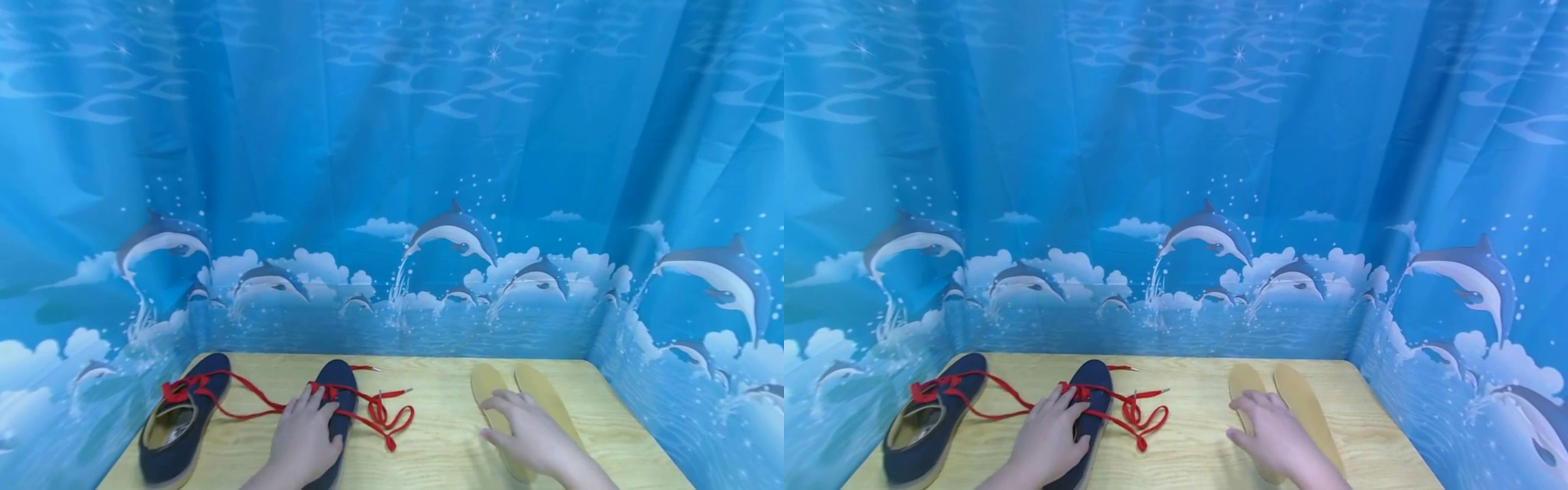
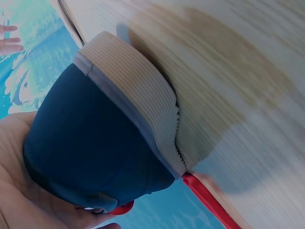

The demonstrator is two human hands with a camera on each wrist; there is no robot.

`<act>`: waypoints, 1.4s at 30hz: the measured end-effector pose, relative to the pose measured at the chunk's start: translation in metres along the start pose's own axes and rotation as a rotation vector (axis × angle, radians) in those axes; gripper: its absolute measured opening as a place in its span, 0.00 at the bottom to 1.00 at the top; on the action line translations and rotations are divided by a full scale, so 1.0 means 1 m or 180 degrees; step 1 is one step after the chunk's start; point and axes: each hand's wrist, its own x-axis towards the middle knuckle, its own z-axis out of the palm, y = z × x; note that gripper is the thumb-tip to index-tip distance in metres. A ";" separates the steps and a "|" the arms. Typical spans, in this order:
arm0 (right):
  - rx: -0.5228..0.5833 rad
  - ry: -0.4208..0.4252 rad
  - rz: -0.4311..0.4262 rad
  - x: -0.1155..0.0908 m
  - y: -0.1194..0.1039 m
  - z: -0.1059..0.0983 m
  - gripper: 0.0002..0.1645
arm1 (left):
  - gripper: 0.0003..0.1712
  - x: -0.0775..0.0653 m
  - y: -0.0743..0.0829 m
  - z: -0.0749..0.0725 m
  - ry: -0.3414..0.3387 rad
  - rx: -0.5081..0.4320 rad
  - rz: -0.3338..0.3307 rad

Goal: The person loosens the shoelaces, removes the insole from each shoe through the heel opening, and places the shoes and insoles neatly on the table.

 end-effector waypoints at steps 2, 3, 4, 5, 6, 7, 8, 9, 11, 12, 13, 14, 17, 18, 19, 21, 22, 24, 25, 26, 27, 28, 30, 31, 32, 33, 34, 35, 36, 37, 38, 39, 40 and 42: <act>-0.0002 0.0018 0.0008 -0.001 0.001 0.000 0.29 | 0.28 0.000 -0.004 -0.002 -0.0016 0.0004 -0.0006; 0.0000 0.0019 0.0012 -0.001 0.001 -0.001 0.29 | 0.28 0.000 -0.006 -0.003 -0.0027 0.0009 -0.0001; 0.0008 0.0019 0.0021 -0.001 0.002 -0.001 0.29 | 0.28 -0.001 -0.008 -0.004 -0.0042 0.0009 -0.0009; 0.0016 0.0016 0.0019 0.000 0.002 -0.001 0.29 | 0.28 -0.001 -0.010 -0.005 -0.0055 0.0015 -0.0008; 0.0026 0.0011 0.0019 0.000 0.003 -0.001 0.29 | 0.28 -0.002 -0.012 -0.007 -0.0063 0.0027 -0.0007; 0.0027 0.0008 0.0017 0.000 0.003 -0.001 0.30 | 0.28 -0.003 -0.014 -0.008 -0.0077 0.0033 -0.0009; 0.0032 0.0008 0.0019 0.000 0.004 -0.001 0.30 | 0.28 -0.003 -0.016 -0.010 -0.0087 0.0035 -0.0020; 0.0036 0.0008 0.0021 0.000 0.004 -0.001 0.30 | 0.28 -0.004 -0.019 -0.011 -0.0099 0.0034 -0.0026; 0.0045 0.0013 0.0027 0.000 0.004 -0.001 0.30 | 0.28 -0.006 -0.024 -0.014 -0.0125 0.0046 -0.0023; 0.0048 0.0013 0.0034 0.000 0.004 0.000 0.30 | 0.27 -0.006 -0.027 -0.015 -0.0137 0.0055 -0.0016; 0.0050 0.0015 0.0040 -0.001 0.004 0.000 0.30 | 0.27 -0.007 -0.030 -0.016 -0.0139 0.0064 -0.0013; 0.0052 0.0015 0.0045 -0.001 0.004 0.000 0.30 | 0.27 -0.008 -0.034 -0.016 -0.0134 0.0078 -0.0011; 0.0039 0.0020 0.0030 0.001 0.006 0.000 0.31 | 0.27 -0.011 -0.044 -0.018 -0.0090 0.0167 -0.0017; 0.0030 0.0020 0.0024 0.001 0.006 0.001 0.31 | 0.26 -0.012 -0.048 -0.018 -0.0069 0.0190 -0.0026; 0.0027 0.0019 0.0018 0.002 0.007 0.001 0.31 | 0.26 -0.013 -0.051 -0.019 -0.0049 0.0207 -0.0048; 0.0022 0.0016 0.0016 0.003 0.007 0.001 0.31 | 0.26 -0.014 -0.058 -0.020 -0.0021 0.0241 -0.0070; 0.0023 0.0012 0.0020 0.003 0.007 0.001 0.31 | 0.26 -0.015 -0.061 -0.021 -0.0009 0.0249 -0.0080; 0.0022 0.0015 0.0025 0.003 0.006 0.001 0.30 | 0.25 -0.016 -0.067 -0.023 -0.0002 0.0237 -0.0108; 0.0018 0.0018 0.0012 0.003 0.006 0.001 0.30 | 0.25 -0.016 -0.070 -0.024 -0.0008 0.0235 -0.0131; 0.0013 0.0020 -0.0002 0.003 0.006 0.001 0.30 | 0.25 -0.017 -0.073 -0.025 -0.0005 0.0241 -0.0143; 0.0009 0.0026 -0.0004 0.003 0.006 0.001 0.30 | 0.25 -0.017 -0.076 -0.026 -0.0008 0.0240 -0.0163; 0.0006 0.0033 -0.0008 0.003 0.006 0.001 0.30 | 0.25 -0.017 -0.079 -0.026 -0.0008 0.0233 -0.0177; 0.0001 0.0037 -0.0020 0.003 0.007 0.001 0.30 | 0.25 -0.017 -0.084 -0.027 -0.0017 0.0237 -0.0196; 0.0000 0.0036 -0.0025 0.003 0.008 0.001 0.30 | 0.25 -0.017 -0.087 -0.028 -0.0014 0.0245 -0.0199; 0.0007 0.0035 -0.0007 0.003 0.008 0.001 0.30 | 0.24 -0.017 -0.089 -0.028 -0.0008 0.0247 -0.0199; 0.0007 0.0035 0.0001 0.003 0.008 0.001 0.30 | 0.24 -0.017 -0.092 -0.029 -0.0001 0.0249 -0.0195; 0.0004 0.0033 -0.0007 0.003 0.008 0.000 0.31 | 0.24 -0.017 -0.094 -0.029 0.0006 0.0254 -0.0187; -0.0004 0.0030 -0.0013 0.003 0.008 0.000 0.31 | 0.24 -0.017 -0.096 -0.030 0.0012 0.0262 -0.0182; -0.0008 0.0032 -0.0011 0.003 0.009 0.000 0.31 | 0.24 -0.017 -0.098 -0.030 0.0021 0.0272 -0.0179; -0.0017 0.0036 -0.0011 0.002 0.009 0.000 0.31 | 0.24 -0.017 -0.101 -0.031 0.0030 0.0277 -0.0177; -0.0013 0.0038 0.0001 0.002 0.009 0.000 0.31 | 0.24 -0.017 -0.103 -0.032 0.0036 0.0274 -0.0178; -0.0020 0.0041 0.0003 0.002 0.009 -0.001 0.31 | 0.24 -0.017 -0.105 -0.032 0.0046 0.0280 -0.0178; -0.0017 0.0044 0.0015 0.002 0.009 -0.001 0.31 | 0.24 -0.016 -0.107 -0.033 0.0049 0.0278 -0.0183; -0.0015 0.0048 0.0022 0.002 0.010 -0.001 0.30 | 0.23 -0.016 -0.110 -0.035 0.0051 0.0273 -0.0189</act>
